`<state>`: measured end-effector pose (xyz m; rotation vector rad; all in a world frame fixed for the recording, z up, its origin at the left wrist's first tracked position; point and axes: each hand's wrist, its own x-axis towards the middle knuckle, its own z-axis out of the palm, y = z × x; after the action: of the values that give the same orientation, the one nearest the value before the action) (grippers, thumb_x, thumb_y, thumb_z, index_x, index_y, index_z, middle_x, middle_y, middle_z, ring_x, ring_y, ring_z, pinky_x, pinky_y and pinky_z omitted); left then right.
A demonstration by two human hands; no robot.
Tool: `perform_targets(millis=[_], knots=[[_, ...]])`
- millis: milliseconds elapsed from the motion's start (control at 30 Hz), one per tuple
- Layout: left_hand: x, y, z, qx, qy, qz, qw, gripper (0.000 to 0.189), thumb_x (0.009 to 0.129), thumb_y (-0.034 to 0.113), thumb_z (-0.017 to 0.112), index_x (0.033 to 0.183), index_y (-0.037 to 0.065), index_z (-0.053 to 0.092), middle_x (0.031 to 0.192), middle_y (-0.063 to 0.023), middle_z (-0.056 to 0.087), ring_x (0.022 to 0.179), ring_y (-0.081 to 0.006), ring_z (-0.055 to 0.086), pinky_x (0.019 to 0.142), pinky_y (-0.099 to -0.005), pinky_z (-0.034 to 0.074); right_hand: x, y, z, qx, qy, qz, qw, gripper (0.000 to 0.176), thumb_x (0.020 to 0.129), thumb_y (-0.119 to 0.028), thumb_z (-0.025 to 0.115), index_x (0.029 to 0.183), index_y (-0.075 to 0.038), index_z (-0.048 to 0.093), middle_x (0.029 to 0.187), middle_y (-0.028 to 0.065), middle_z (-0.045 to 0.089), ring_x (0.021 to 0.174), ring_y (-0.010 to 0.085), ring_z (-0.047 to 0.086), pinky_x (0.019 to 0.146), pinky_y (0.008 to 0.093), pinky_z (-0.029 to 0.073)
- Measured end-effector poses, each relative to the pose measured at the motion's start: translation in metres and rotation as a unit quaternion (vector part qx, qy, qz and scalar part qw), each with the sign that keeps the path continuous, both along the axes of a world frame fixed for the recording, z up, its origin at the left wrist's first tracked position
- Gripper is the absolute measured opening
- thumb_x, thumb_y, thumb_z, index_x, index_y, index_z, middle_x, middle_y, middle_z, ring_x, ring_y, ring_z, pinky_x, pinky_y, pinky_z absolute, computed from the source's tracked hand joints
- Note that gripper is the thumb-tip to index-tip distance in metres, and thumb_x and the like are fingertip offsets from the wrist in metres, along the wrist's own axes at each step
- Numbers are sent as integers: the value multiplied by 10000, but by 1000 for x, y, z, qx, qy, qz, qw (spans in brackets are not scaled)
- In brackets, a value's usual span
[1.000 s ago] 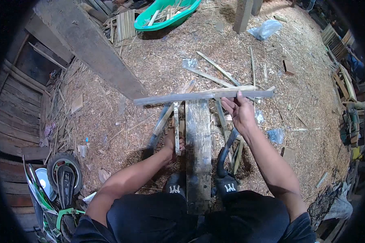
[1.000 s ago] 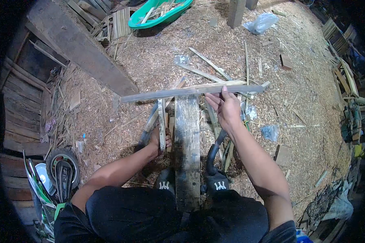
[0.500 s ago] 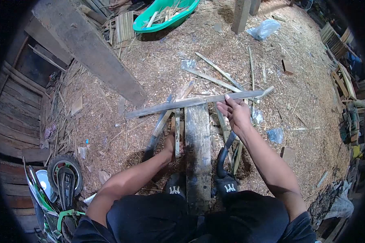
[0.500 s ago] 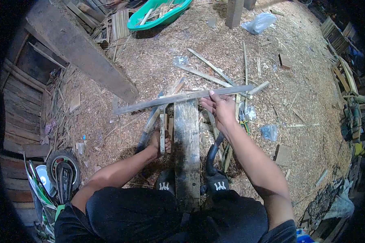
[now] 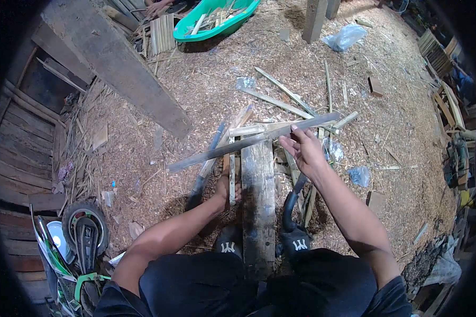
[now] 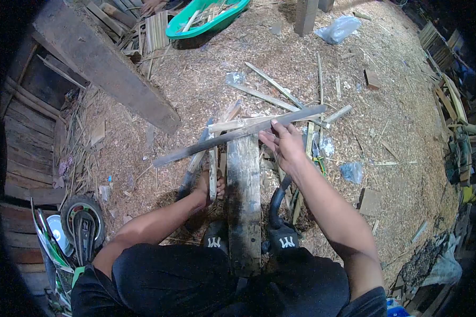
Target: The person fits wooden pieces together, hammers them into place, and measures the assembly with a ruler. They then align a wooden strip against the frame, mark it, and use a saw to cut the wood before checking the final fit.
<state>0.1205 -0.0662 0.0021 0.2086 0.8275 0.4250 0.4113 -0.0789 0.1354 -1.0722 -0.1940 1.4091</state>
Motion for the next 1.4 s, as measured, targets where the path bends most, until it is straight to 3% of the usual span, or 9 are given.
perform_targets(millis=[267, 333, 467, 533, 600, 633, 867, 1100, 1400], knots=[[8, -9, 14, 29, 125, -19, 992, 363, 995, 414, 384, 788, 146, 514, 559, -34, 451, 447, -191, 442, 445, -362, 387, 0, 0, -32, -28, 10, -42, 999, 340, 1017, -116, 501, 1238, 95, 354, 1168, 247, 530, 984, 332, 665, 860, 385, 619], [5, -6, 7, 103, 207, -59, 971, 607, 947, 701, 370, 859, 128, 552, 566, -34, 521, 425, -189, 511, 414, -356, 433, 0, -2, -45, -48, 23, -57, 997, 344, 1017, -102, 490, 1237, 118, 341, 1179, 261, 522, 993, 346, 662, 876, 398, 615], [-14, 7, -8, 228, 229, -145, 935, 593, 989, 620, 390, 1049, 85, 638, 766, -40, 651, 673, -156, 640, 578, -328, 514, 5, -6, -84, -74, 36, -74, 994, 391, 1019, -86, 473, 1253, 170, 291, 1181, 290, 513, 1005, 373, 658, 898, 420, 609], [-21, 13, 2, 231, 198, -161, 939, 570, 994, 561, 458, 1225, 50, 558, 884, -34, 663, 793, -123, 636, 691, -292, 517, 2, -7, -85, -83, 37, -74, 993, 395, 1019, -86, 473, 1260, 167, 287, 1181, 288, 515, 999, 371, 662, 888, 416, 613], [-28, 21, -16, 538, 274, -139, 785, 675, 997, 504, 507, 1421, 3, 348, 946, -18, 646, 801, -77, 591, 730, -282, 501, 1, -7, -87, -94, 38, -74, 992, 398, 1020, -86, 472, 1266, 163, 283, 1180, 287, 517, 993, 369, 665, 877, 411, 616], [-37, 38, -20, 511, 263, -238, 783, 811, 1021, 390, 519, 1564, 128, -24, 1263, -86, 570, 1055, -163, 585, 869, -323, 495, 0, -6, -89, -94, 27, -61, 993, 397, 1020, -90, 472, 1267, 160, 286, 1177, 286, 520, 991, 364, 668, 867, 402, 619], [-15, 55, 33, 369, 188, -19, 910, 702, 1038, 351, 469, 1581, 218, 44, 1383, -90, 523, 1175, -201, 576, 798, -340, 539, -4, 3, -106, -93, 46, -35, 994, 344, 1020, -124, 495, 1220, 117, 352, 1100, 225, 548, 927, 300, 675, 848, 377, 623], [-1, 72, 16, 338, 231, 21, 912, 462, 1038, 374, 464, 1307, 2, 513, 1176, -100, 658, 1088, -190, 646, 858, -335, 549, -2, 5, -118, -110, 79, -41, 990, 287, 1008, -137, 517, 1157, 88, 421, 1016, 159, 547, 914, 270, 650, 857, 387, 620], [15, 111, 21, 312, 107, 124, 936, 360, 1049, 318, 447, 1180, -11, 513, 1123, -171, 652, 1042, -278, 666, 900, -431, 556, 2, 8, -126, -153, 109, -62, 980, 572, 1002, -503, 472, 1212, 28, 487, 1117, 198, 569, 997, 280, 631, 908, 373, 578]])
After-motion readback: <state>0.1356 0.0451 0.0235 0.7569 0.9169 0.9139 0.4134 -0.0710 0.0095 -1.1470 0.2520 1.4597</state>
